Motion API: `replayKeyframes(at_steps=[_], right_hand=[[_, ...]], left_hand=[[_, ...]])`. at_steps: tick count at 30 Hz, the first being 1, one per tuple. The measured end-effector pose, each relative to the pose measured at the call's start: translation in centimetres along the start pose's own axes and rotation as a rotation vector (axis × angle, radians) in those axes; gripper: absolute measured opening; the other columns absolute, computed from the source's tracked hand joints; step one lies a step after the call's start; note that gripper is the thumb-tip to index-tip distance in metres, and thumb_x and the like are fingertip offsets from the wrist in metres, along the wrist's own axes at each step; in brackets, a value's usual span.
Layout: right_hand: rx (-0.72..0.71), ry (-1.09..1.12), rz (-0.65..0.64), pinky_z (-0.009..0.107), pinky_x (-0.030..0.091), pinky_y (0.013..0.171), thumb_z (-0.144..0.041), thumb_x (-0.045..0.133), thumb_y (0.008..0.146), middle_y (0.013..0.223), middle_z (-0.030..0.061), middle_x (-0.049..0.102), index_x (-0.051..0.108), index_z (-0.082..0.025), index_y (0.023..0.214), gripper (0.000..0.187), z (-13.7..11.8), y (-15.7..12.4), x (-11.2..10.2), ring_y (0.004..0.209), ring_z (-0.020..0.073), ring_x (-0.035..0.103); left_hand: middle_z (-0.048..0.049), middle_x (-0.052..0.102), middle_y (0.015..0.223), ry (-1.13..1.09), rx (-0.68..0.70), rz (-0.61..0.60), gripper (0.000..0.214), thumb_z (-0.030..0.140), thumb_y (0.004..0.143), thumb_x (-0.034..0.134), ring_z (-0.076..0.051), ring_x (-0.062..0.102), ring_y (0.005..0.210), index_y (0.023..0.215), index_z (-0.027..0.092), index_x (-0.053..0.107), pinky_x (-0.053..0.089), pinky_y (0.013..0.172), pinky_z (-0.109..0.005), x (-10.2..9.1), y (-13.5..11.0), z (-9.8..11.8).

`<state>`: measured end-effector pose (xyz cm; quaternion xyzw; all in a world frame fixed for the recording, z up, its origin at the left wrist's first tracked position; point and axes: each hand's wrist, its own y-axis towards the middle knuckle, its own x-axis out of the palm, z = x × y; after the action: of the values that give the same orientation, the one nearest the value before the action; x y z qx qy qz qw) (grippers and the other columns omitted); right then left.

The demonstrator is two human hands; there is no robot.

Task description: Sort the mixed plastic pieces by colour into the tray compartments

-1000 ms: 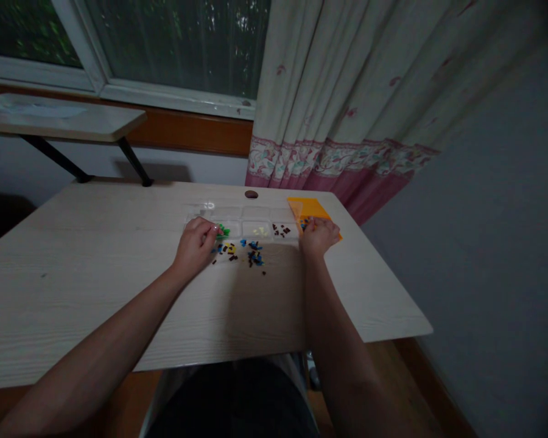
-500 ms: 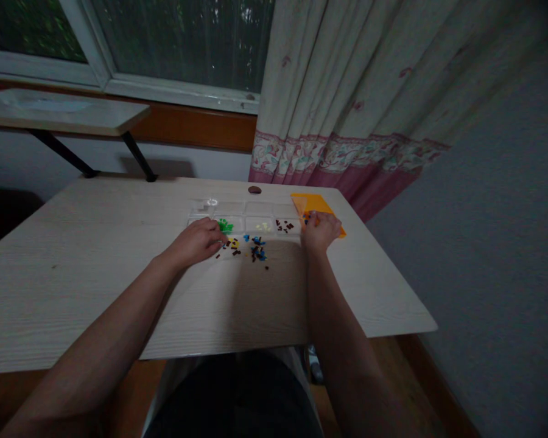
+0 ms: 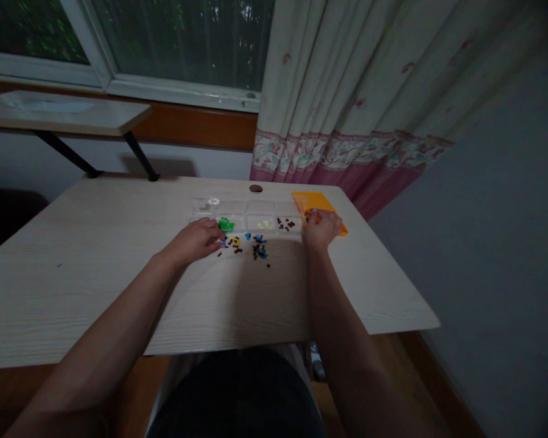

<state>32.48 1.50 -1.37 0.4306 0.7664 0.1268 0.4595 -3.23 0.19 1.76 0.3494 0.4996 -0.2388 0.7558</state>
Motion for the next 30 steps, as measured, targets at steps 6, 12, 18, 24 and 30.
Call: replayKeyframes(at_steps=[6, 12, 18, 24, 30], right_hand=[[0.017, 0.013, -0.035, 0.046, 0.032, 0.096, -0.033, 0.041, 0.092, 0.107, 0.0147, 0.068, 0.074, -0.016, 0.098, 0.038, -0.5, -0.1, -0.3, 0.109, 0.0288, 0.049], [0.002, 0.009, -0.029, 0.045, 0.032, 0.096, -0.033, 0.042, 0.092, 0.106, 0.0123, 0.069, 0.074, -0.018, 0.098, 0.037, -0.5, -0.2, -0.3, 0.108, 0.0280, 0.049], [-0.016, 0.029, -0.024, 0.044, 0.033, 0.096, -0.033, 0.042, 0.092, 0.105, 0.0124, 0.069, 0.074, -0.017, 0.097, 0.037, -0.3, -0.1, -0.1, 0.106, 0.0273, 0.050], [-0.006, 0.052, -0.035, 0.044, 0.032, 0.098, -0.033, 0.042, 0.092, 0.106, 0.0125, 0.069, 0.074, -0.017, 0.097, 0.037, -0.5, -0.1, -0.2, 0.108, 0.0275, 0.050], [-0.010, 0.038, -0.026, 0.044, 0.033, 0.096, -0.034, 0.043, 0.091, 0.105, 0.0120, 0.070, 0.075, -0.018, 0.098, 0.036, -0.3, -0.1, -0.1, 0.106, 0.0271, 0.051]], left_hand=[[-0.0064, 0.064, 0.089, 0.055, -0.028, -0.010, 0.018, 0.029, 0.090, 0.053, -0.023, 0.058, 0.092, 0.099, 0.024, 0.067, 0.046, 0.082, -0.035, 0.7, 0.1, 0.7], [-0.0056, 0.065, 0.090, 0.043, -0.025, -0.026, 0.016, 0.030, 0.091, 0.052, -0.023, 0.059, 0.093, 0.097, 0.023, 0.065, 0.046, 0.082, -0.034, 1.1, 0.2, 1.1], [-0.0063, 0.063, 0.089, 0.083, 0.000, -0.051, 0.020, 0.030, 0.094, 0.049, -0.021, 0.058, 0.092, 0.099, 0.020, 0.066, 0.046, 0.083, -0.033, 0.7, 0.2, 1.3], [-0.0065, 0.064, 0.088, 0.096, 0.000, -0.034, 0.024, 0.030, 0.096, 0.047, -0.021, 0.058, 0.091, 0.099, 0.020, 0.068, 0.046, 0.081, -0.033, 0.5, 0.2, 1.4], [-0.0072, 0.064, 0.087, 0.102, 0.005, -0.034, 0.026, 0.028, 0.096, 0.045, -0.022, 0.058, 0.090, 0.098, 0.019, 0.069, 0.046, 0.080, -0.033, 0.6, 0.2, 1.3]])
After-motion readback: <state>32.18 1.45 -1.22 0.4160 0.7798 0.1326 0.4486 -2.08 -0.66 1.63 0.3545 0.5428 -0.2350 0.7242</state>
